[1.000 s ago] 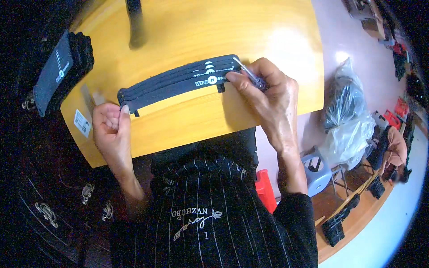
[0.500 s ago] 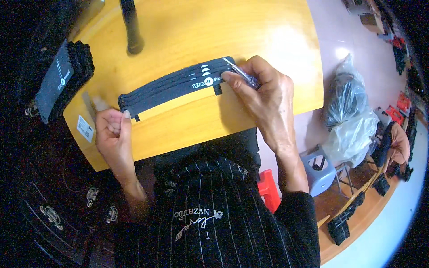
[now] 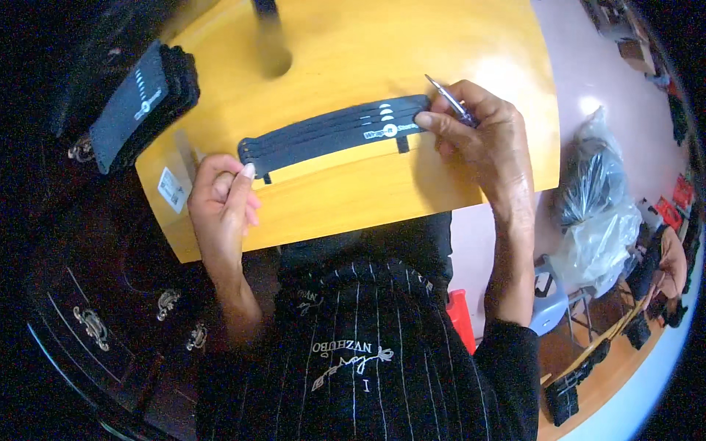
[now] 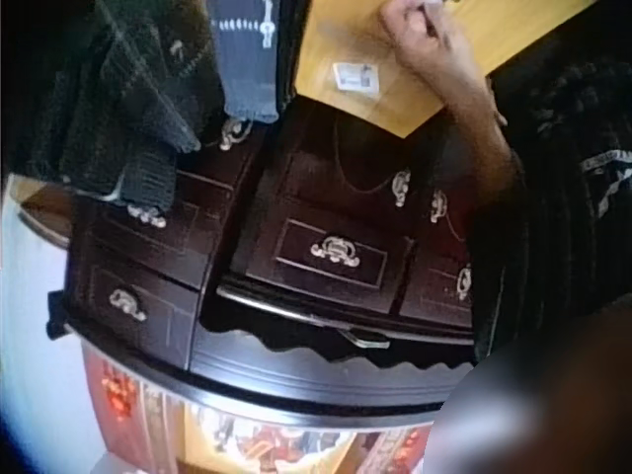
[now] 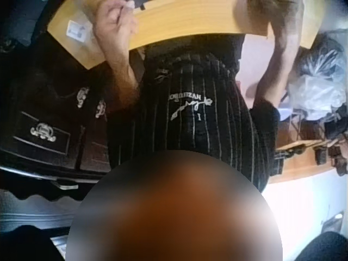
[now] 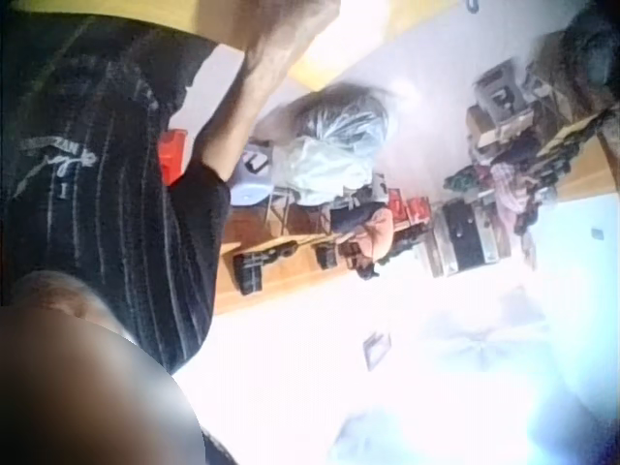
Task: Tooling and organizing leather or synthetic straps for assembly in a workshop environment.
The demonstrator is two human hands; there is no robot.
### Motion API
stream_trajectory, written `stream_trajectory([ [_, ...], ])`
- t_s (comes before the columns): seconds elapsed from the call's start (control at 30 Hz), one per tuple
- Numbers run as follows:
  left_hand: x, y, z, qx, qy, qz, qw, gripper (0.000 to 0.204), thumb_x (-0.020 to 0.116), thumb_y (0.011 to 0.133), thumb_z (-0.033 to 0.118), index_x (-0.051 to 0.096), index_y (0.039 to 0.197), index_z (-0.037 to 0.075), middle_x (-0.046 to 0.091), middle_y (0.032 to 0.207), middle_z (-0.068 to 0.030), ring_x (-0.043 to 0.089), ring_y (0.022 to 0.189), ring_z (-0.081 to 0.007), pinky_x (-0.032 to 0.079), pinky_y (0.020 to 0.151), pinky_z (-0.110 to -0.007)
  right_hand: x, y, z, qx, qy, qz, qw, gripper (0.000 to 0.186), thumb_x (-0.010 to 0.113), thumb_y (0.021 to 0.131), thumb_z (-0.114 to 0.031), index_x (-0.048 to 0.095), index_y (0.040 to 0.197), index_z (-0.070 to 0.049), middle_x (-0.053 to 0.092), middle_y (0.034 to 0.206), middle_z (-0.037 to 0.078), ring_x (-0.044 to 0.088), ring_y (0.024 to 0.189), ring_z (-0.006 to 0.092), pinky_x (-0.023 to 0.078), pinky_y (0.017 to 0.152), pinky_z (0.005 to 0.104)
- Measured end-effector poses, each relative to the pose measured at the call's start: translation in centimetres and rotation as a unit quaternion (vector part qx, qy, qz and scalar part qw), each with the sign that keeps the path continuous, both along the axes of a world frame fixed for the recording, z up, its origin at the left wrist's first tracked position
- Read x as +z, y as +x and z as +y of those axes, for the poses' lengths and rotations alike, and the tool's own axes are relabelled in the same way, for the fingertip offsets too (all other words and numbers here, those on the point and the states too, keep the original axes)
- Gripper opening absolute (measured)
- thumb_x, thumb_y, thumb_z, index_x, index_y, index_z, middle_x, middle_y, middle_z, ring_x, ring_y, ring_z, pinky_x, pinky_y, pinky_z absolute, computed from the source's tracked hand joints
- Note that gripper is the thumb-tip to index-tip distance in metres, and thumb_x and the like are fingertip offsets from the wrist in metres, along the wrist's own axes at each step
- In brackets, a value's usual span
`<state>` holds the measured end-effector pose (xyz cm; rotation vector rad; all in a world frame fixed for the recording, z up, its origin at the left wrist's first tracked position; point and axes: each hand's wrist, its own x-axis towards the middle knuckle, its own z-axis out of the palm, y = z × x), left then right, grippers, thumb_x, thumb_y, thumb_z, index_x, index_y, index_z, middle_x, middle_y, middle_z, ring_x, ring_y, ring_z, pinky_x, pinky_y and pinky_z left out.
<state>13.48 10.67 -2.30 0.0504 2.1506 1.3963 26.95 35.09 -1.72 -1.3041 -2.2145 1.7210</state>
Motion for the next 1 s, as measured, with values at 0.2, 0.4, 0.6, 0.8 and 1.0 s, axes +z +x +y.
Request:
stream_trajectory([
  [0.2, 0.5, -0.1, -0.6, -0.005, 0.003, 0.002, 1.000, 0.007, 0.061, 0.088, 0.003, 0.055, 0.092, 0.003, 0.059, 0.068, -0.0017, 0.051, 0.054, -0.0058, 0.039, 0.046, -0.019, 1.1, 0.2, -0.6, 0.035, 0.155, -0.019, 0.987, 0.019, 0.073, 0.081, -0.019, 0.064, 0.079, -0.003, 0.056, 0.058, 0.001, 0.051, 0.053, 0.0074, 0.041, 0.048, 0.0242],
  [0.4, -0.1, 1.6, 3.1, -0.132, 0.008, 0.257, 0.957, 0.012, 0.067, 0.081, 0.001, 0.058, 0.089, 0.002, 0.053, 0.075, -0.0083, 0.053, 0.061, -0.0165, 0.044, 0.055, -0.029, 1.3, -3.0, -4.4, 0.182, 0.288, 0.014, 0.940, 0.028, 0.071, 0.080, -0.031, 0.063, 0.077, -0.004, 0.060, 0.062, 0.012, 0.060, 0.055, 0.0246, 0.046, 0.051, 0.0344],
  [0.6, -0.5, 1.0, 3.8, -0.171, -0.025, 0.258, 0.951, 0.009, 0.066, 0.082, 0.002, 0.058, 0.087, 0.002, 0.052, 0.074, -0.0076, 0.050, 0.059, -0.0162, 0.043, 0.055, -0.029, 0.9, -3.4, -3.3, 0.220, 0.237, -0.004, 0.946, 0.032, 0.073, 0.079, -0.033, 0.065, 0.081, -0.001, 0.057, 0.059, 0.011, 0.056, 0.055, 0.0214, 0.045, 0.053, 0.0324],
  [0.8, -0.6, 1.0, 3.7, -0.158, -0.007, 0.235, 0.959, 0.008, 0.066, 0.082, 0.000, 0.059, 0.086, 0.002, 0.048, 0.069, -0.0017, 0.040, 0.056, -0.0073, 0.036, 0.051, -0.022, 1.5, -5.7, 4.4, 0.082, 0.408, 0.025, 0.909, 0.020, 0.067, 0.084, -0.021, 0.065, 0.095, -0.004, 0.063, 0.086, 0.009, 0.061, 0.070, 0.0197, 0.047, 0.062, 0.0319],
  [1.0, -2.5, 0.1, 1.8, -0.152, 0.094, 0.169, 0.969, 0.010, 0.066, 0.082, -0.001, 0.059, 0.090, 0.001, 0.051, 0.074, 0.0005, 0.043, 0.059, -0.0054, 0.038, 0.054, -0.021, -2.4, -8.2, 9.4, 0.105, 0.526, 0.038, 0.843, 0.022, 0.060, 0.088, -0.023, 0.061, 0.107, -0.010, 0.058, 0.111, 0.008, 0.063, 0.090, 0.0288, 0.049, 0.074, 0.0390],
])
